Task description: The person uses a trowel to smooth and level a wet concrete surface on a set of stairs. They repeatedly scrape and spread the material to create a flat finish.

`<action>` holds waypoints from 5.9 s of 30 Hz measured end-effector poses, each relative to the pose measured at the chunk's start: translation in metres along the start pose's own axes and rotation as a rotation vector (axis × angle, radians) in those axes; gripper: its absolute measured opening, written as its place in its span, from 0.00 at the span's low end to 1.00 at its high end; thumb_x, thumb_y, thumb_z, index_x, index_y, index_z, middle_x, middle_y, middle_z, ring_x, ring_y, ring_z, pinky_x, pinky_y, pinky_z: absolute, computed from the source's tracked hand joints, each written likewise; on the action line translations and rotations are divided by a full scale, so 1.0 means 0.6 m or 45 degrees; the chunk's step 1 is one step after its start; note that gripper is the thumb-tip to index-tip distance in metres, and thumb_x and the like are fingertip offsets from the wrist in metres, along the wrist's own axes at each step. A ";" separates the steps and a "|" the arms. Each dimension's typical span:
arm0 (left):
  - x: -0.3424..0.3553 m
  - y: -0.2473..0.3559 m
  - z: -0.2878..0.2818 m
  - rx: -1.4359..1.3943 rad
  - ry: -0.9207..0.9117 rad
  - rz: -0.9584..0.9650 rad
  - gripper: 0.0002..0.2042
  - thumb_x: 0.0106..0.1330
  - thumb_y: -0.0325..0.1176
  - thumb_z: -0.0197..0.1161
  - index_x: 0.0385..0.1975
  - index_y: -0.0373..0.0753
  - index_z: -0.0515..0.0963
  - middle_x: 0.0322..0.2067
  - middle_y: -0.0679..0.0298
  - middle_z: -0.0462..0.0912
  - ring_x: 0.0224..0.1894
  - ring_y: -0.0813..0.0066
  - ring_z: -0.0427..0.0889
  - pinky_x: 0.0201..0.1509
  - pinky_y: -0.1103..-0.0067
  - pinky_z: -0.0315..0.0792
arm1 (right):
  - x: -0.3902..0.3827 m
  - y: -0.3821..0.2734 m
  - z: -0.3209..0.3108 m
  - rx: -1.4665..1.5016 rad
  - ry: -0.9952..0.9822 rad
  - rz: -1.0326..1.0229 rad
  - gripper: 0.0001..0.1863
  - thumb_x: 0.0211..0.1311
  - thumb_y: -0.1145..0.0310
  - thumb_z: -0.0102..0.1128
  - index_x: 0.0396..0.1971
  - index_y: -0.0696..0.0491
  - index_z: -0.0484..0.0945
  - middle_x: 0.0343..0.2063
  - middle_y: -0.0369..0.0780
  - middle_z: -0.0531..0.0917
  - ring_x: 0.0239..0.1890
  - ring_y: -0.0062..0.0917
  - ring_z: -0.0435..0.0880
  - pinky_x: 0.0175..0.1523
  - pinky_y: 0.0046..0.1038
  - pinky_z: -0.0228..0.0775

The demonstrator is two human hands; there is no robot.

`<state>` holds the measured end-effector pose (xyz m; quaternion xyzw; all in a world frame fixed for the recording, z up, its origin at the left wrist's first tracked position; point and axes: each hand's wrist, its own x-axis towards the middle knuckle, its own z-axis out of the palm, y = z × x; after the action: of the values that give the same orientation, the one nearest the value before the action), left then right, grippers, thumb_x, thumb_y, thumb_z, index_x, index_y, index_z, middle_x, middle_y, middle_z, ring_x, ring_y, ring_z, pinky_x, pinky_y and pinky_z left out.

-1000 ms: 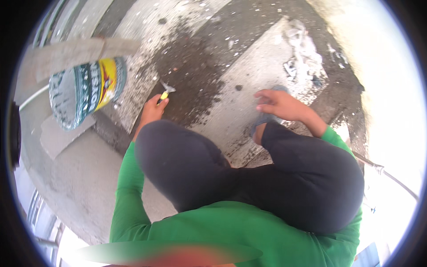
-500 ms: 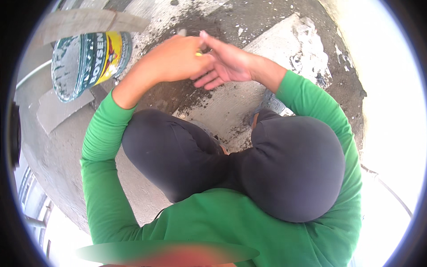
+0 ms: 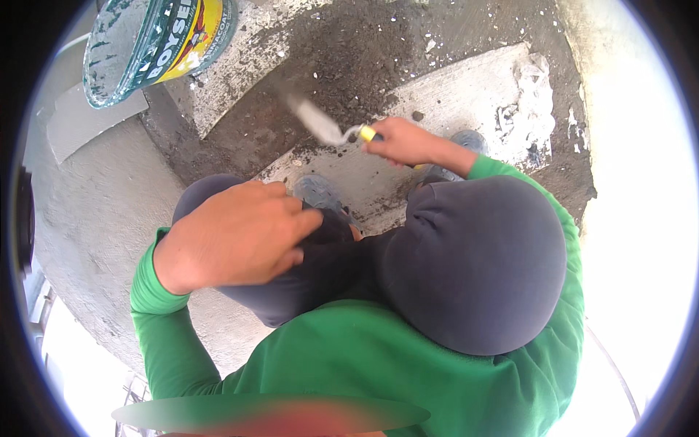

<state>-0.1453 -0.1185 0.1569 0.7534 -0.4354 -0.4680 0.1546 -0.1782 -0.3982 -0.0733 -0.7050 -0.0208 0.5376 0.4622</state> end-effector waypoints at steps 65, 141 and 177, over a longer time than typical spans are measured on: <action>0.006 -0.013 -0.015 0.097 0.329 0.015 0.15 0.69 0.37 0.72 0.48 0.38 0.78 0.40 0.57 0.84 0.47 0.53 0.85 0.53 0.62 0.76 | 0.100 0.082 -0.219 0.165 0.896 0.045 0.22 0.79 0.46 0.66 0.44 0.53 0.87 0.22 0.30 0.82 0.19 0.15 0.78 0.24 0.23 0.71; -0.051 -0.115 -0.026 -0.505 0.052 -0.174 0.11 0.70 0.41 0.71 0.36 0.40 0.90 0.36 0.57 0.91 0.45 0.57 0.89 0.47 0.62 0.80 | -0.022 0.021 -0.068 0.269 0.718 -0.175 0.17 0.85 0.62 0.59 0.60 0.58 0.81 0.29 0.31 0.79 0.24 0.13 0.75 0.30 0.21 0.68; 0.048 -0.371 0.354 -0.177 0.727 -1.065 0.24 0.85 0.59 0.50 0.62 0.47 0.78 0.35 0.42 0.90 0.46 0.37 0.90 0.51 0.48 0.80 | -0.334 -0.328 -0.006 -0.940 -0.543 -0.727 0.25 0.62 0.54 0.77 0.50 0.58 0.87 0.50 0.46 0.90 0.45 0.42 0.87 0.58 0.43 0.79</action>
<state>-0.2043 0.0232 -0.1113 0.9489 -0.0048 -0.2933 0.1165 -0.1677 -0.3935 0.2071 -0.6621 -0.4948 0.4786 0.2963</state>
